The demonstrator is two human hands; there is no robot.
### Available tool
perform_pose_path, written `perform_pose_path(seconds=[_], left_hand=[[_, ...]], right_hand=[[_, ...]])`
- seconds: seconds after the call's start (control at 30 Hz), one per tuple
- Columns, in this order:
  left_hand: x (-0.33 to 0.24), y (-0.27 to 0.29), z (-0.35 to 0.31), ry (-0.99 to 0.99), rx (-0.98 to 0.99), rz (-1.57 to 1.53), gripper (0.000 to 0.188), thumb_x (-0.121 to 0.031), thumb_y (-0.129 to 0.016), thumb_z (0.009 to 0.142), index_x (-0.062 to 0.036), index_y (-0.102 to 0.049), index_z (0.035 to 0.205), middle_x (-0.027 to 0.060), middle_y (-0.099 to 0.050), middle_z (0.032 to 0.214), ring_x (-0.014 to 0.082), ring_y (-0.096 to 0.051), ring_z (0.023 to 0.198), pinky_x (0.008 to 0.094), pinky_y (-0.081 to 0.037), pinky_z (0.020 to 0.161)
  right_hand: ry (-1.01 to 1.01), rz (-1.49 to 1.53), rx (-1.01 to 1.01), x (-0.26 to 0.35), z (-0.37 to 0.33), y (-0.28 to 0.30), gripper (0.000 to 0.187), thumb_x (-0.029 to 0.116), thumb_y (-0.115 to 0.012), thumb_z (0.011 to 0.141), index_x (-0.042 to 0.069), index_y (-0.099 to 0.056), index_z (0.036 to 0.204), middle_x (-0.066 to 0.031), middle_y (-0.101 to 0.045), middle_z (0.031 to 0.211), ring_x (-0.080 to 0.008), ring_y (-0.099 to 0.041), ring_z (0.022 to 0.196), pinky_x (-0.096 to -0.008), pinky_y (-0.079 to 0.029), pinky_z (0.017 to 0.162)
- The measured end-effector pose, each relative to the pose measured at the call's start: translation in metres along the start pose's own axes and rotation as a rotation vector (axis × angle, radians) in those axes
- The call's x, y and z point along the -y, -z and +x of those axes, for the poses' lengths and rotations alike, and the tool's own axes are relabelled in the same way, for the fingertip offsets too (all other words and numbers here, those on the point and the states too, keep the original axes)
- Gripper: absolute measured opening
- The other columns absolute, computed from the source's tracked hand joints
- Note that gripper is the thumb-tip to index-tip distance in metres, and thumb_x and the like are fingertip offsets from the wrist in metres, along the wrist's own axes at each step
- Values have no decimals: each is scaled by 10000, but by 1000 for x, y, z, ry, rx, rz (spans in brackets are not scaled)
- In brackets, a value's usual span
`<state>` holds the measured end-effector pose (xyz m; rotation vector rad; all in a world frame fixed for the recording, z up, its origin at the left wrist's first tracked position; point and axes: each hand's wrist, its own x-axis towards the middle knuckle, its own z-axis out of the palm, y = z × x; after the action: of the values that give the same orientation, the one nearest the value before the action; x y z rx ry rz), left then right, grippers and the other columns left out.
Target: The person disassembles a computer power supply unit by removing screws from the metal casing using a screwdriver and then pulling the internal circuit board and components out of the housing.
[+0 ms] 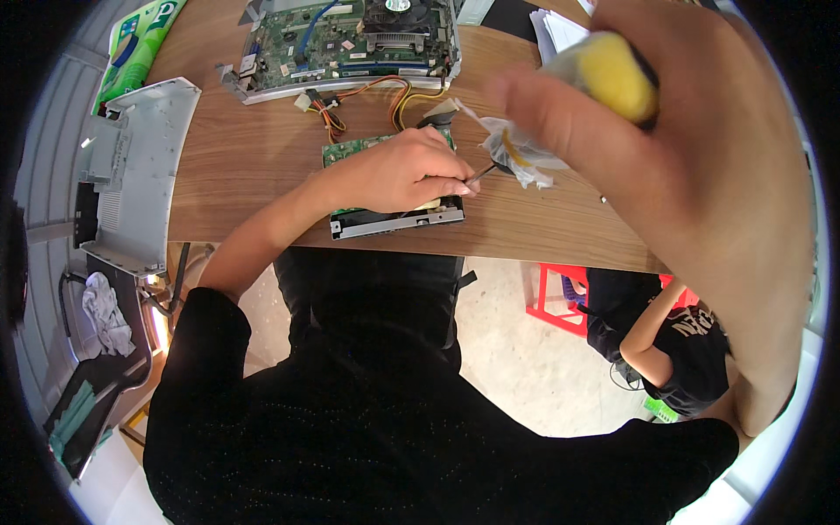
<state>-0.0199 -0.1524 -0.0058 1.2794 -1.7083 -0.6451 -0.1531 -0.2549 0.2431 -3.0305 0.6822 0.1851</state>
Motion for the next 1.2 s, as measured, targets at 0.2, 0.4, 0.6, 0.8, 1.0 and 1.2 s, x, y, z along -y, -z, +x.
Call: perform_pose_path(seconds=[0.2, 0.4, 0.6, 0.8, 1.0, 1.2], left_hand=[[2, 0, 2, -50, 7, -24, 171, -142, -620, 921, -34, -727, 998, 86, -730, 939, 264, -656, 857, 375, -454, 886], [5, -1, -1, -53, 20, -58, 186, -153, -612, 927, -30, -727, 1008, 104, -726, 956, 272, -657, 865, 382, -457, 881], [1, 0, 0, -50, 12, -49, 192, -138, -589, 936, -10, -719, 998, 118, -724, 942, 292, -671, 876, 389, -470, 846], [8, -2, 2, -99, -26, -99, 178, -119, -585, 927, 7, -705, 969, 122, -721, 894, 310, -674, 825, 400, -498, 786], [9, -2, 3, -134, -32, -34, 176, -113, -580, 931, 3, -706, 966, 124, -721, 905, 303, -668, 839, 393, -480, 824], [1, -1, 1, -93, 3, -69, 181, -119, -570, 943, -13, -712, 974, 109, -725, 929, 285, -664, 864, 389, -447, 874]], right_hand=[[708, -277, -51, -25, 9, 21, 523, 324, -741, 783, 20, -536, 1156, -130, -621, 1075, -277, -638, 993, -324, -472, 773], [691, -241, 135, -17, 7, 30, 563, 332, -742, 765, 17, -524, 1177, -119, -607, 1067, -272, -634, 1034, -323, -465, 802], [661, -61, -86, -46, 3, 1, 594, 458, -751, 802, -14, -579, 1121, -118, -638, 800, -207, -651, 718, -288, -474, 637], [219, -111, -82, -44, 9, -2, 604, 457, -682, 872, -7, -560, 1238, -137, -661, 863, -227, -677, 796, -293, -504, 677], [792, -349, 8, -41, 16, 19, 602, 442, -616, 840, 28, -490, 1259, -207, -551, 1217, -304, -602, 1098, -365, -498, 940], [699, -242, 243, -27, 12, 28, 395, 296, -614, 887, 12, -542, 1151, -194, -574, 1124, -285, -630, 1008, -366, -521, 847]])
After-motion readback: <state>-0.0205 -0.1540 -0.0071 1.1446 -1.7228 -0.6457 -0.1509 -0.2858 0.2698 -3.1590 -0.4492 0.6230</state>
